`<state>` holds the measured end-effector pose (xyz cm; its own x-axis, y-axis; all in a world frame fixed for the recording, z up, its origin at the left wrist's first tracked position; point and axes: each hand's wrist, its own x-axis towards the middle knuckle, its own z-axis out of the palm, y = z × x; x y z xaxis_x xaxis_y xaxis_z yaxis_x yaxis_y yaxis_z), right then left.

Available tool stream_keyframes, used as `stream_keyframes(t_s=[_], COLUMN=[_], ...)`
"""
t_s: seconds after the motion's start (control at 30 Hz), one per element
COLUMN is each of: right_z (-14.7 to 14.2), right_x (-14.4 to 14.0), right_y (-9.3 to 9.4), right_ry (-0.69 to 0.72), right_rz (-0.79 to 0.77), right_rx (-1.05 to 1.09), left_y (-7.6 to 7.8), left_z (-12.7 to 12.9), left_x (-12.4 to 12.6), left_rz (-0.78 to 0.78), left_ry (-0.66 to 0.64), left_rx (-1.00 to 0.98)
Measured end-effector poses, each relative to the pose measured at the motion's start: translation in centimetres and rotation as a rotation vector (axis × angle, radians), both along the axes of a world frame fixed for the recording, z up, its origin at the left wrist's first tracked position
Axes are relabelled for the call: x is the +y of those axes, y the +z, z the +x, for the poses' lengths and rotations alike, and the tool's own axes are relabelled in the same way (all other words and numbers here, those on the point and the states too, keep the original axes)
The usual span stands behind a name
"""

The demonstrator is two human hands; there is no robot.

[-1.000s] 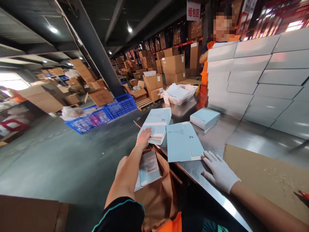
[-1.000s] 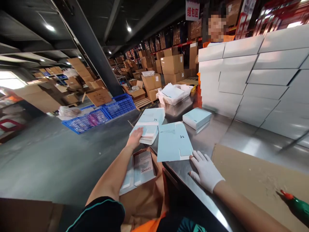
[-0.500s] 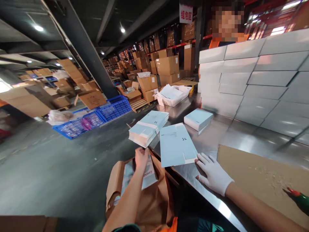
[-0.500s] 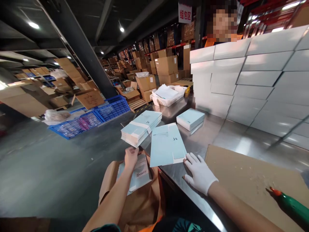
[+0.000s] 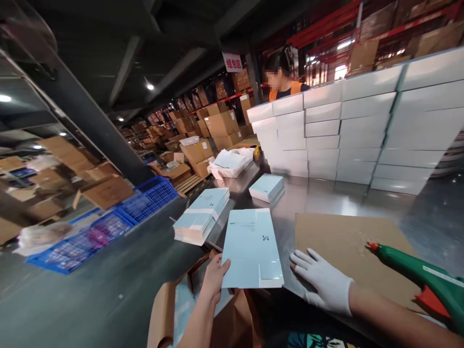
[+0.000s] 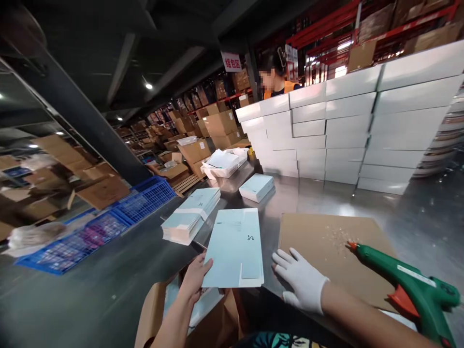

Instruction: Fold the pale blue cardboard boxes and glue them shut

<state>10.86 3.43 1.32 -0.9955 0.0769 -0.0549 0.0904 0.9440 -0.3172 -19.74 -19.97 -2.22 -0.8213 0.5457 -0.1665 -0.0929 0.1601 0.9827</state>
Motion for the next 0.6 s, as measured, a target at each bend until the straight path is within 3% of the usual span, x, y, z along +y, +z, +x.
stream_keyframes(t_s=[0.1,0.23,0.43,0.5,0.6], right_z=[3.6,5.8,9.2,10.1,10.3], right_x=[0.1,-0.2,0.9,1.5,1.9], right_y=[-0.8,-0.9,-0.6,-0.7,-0.7], right_ry=[-0.067,-0.155,-0.263,-0.293,-0.453], right_rz=[0.062,0.127,0.109,0.013,-0.440], right_rx=[0.068,0.103,0.126,0.132,0.247], left_y=[0.4,1.4,4.2,5.9,8.4], left_z=[1.7,3.3,4.1,4.0,4.8], left_x=[0.9,4.2,7.4,7.1,5.9], left_rz=[-0.028,-0.082,-0.125,-0.113,-0.045], left_ry=[-0.115,-0.234,-0.161,-0.103,-0.122], left_rx=[0.025,0.109,0.347,0.419,0.413])
